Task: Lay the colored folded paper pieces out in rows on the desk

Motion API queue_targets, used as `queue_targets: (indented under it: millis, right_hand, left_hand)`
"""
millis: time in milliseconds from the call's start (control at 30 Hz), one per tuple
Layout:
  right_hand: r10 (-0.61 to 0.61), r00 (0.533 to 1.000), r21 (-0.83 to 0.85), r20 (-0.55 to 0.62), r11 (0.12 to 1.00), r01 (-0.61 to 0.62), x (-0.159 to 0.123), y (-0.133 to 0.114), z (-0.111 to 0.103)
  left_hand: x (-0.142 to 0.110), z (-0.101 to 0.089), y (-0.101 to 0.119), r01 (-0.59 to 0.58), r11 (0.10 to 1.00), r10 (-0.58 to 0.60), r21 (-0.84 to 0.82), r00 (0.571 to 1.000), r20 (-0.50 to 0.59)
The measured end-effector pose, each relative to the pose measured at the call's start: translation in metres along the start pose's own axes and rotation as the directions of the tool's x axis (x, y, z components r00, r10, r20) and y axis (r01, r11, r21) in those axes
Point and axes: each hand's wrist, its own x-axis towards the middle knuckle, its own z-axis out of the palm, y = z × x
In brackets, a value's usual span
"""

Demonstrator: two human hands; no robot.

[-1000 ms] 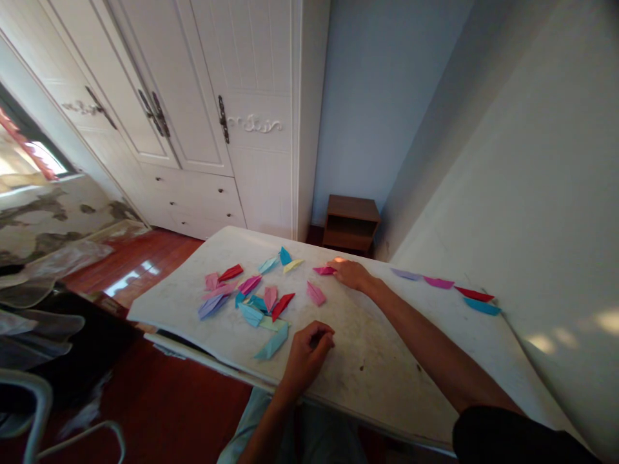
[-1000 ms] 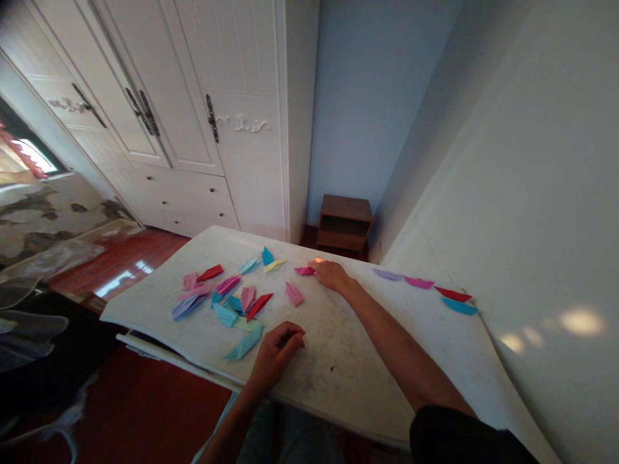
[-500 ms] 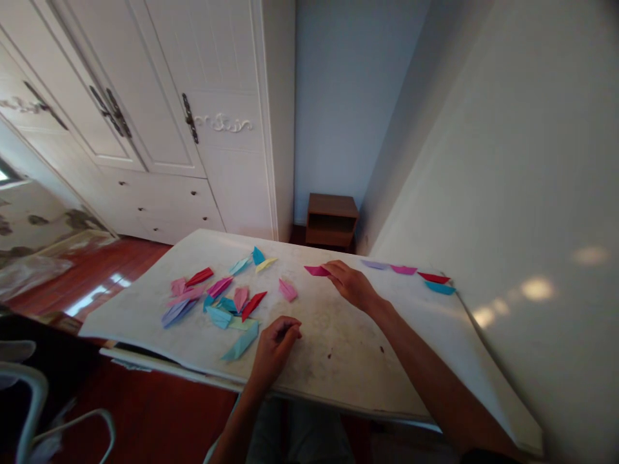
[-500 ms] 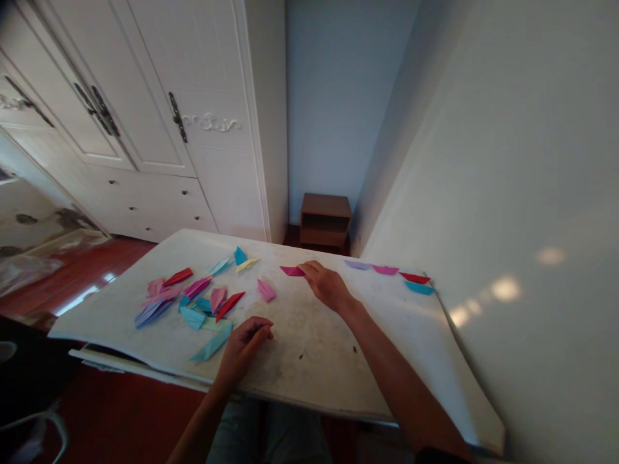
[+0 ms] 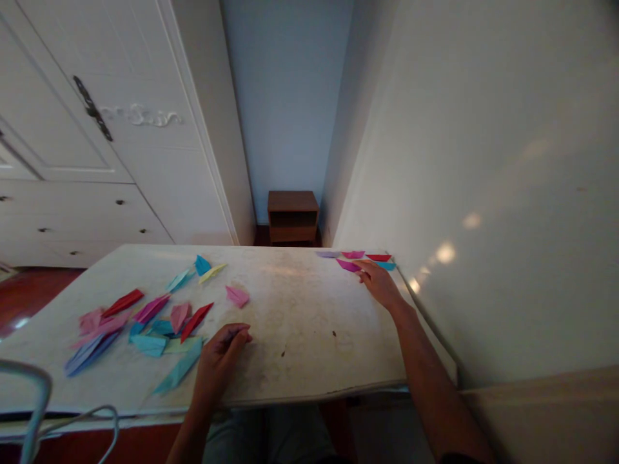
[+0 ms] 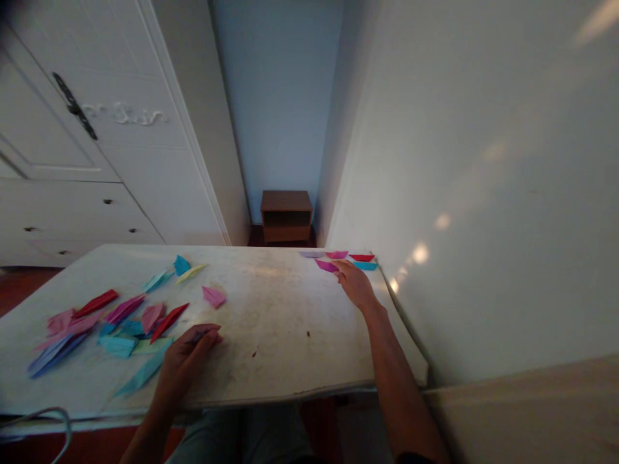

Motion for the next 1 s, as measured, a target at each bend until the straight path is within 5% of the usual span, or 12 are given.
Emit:
queue_targets:
  millis: [133, 267, 1000]
  right_hand:
    - [0.067, 0.996, -0.064, 0.052, 0.996, -0.063, 0.004, 0.040, -0.002]
    - [0.095, 0.993, -0.133, 0.076, 0.988, -0.085, 0.010, 0.050, 0.002]
    - [0.331, 0.929, -0.434, 0.167, 0.870, -0.232, 0.001, -0.002, 0.020]
  left_hand:
    - [0.001, 0.000, 0.000, -0.003, 1.000, 0.003, 0.022, 1.000, 0.002]
    - [0.002, 0.001, 0.000, 0.019, 1.000, -0.019, 0.018, 1.000, 0.011]
    - [0.002, 0.000, -0.005, 0.120, 0.990, -0.115, 0.068, 0.991, -0.071]
